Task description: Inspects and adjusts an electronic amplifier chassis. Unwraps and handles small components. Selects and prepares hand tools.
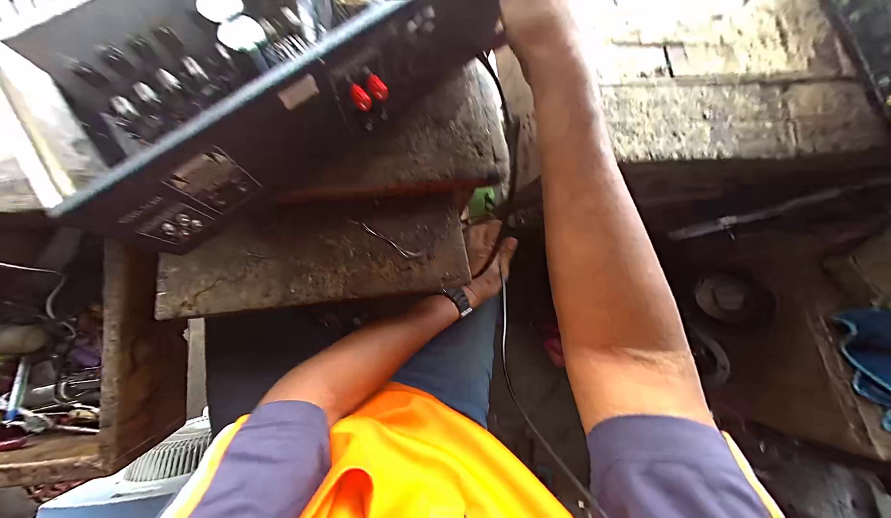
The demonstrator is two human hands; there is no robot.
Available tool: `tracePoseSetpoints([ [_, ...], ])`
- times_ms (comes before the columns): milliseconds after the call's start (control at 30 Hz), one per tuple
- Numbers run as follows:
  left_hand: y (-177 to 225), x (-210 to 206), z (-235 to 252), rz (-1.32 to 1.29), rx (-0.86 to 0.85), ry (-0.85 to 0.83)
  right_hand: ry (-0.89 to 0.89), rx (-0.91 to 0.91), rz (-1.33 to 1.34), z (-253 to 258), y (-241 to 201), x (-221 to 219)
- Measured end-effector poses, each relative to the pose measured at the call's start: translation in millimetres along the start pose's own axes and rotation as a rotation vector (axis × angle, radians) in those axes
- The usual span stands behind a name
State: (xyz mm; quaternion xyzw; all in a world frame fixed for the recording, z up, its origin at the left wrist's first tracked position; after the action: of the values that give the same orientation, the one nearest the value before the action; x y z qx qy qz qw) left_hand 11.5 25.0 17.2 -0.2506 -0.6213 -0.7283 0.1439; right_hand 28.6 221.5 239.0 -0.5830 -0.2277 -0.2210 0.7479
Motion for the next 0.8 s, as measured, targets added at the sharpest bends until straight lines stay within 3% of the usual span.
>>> tracePoseSetpoints([
  [100,25,-1,1,-0.023,-0.182,-0.221,0.064,0.02,-0.022,14,-3,0],
  [200,33,-7,-33,0.176,-0.313,-0.692,0.082,0.014,0.0,10,-4,3],
  [300,36,3,-87,0.338,-0.512,-1.014,0.08,0.024,0.008,8,-3,5],
  [367,33,20,-109,0.357,-0.574,-1.115,0.081,-0.003,0.013,5,-7,5],
  [467,45,83,-115,0.199,-0.454,-1.139,0.091,-0.014,0.036,0,-9,5],
  [600,62,231,-129,-0.341,-0.5,-0.718,0.14,-0.007,0.032,-1,-5,3],
  [667,54,311,-154,-0.574,-0.457,-0.321,0.174,-0.008,0.019,0,-4,1],
  [733,30,372,-182,-0.558,-0.391,0.166,0.196,0.002,0.004,0,-3,1],
  [800,-6,407,-194,-0.396,-0.338,0.484,0.229,-0.004,-0.028,-3,-4,1],
])
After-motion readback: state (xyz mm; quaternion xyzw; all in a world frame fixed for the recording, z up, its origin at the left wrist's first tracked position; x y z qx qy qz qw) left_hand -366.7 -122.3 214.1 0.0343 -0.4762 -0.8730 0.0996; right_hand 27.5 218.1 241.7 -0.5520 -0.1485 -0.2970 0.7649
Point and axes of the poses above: each hand's wrist, its own z-axis towards the middle knuckle, its own x-axis out of the back of the hand, y = z × x, the point moved 2 cm from there along z, towards the middle knuckle, and after that the axes turned 2 degrees about x, right-handed, at the moved point
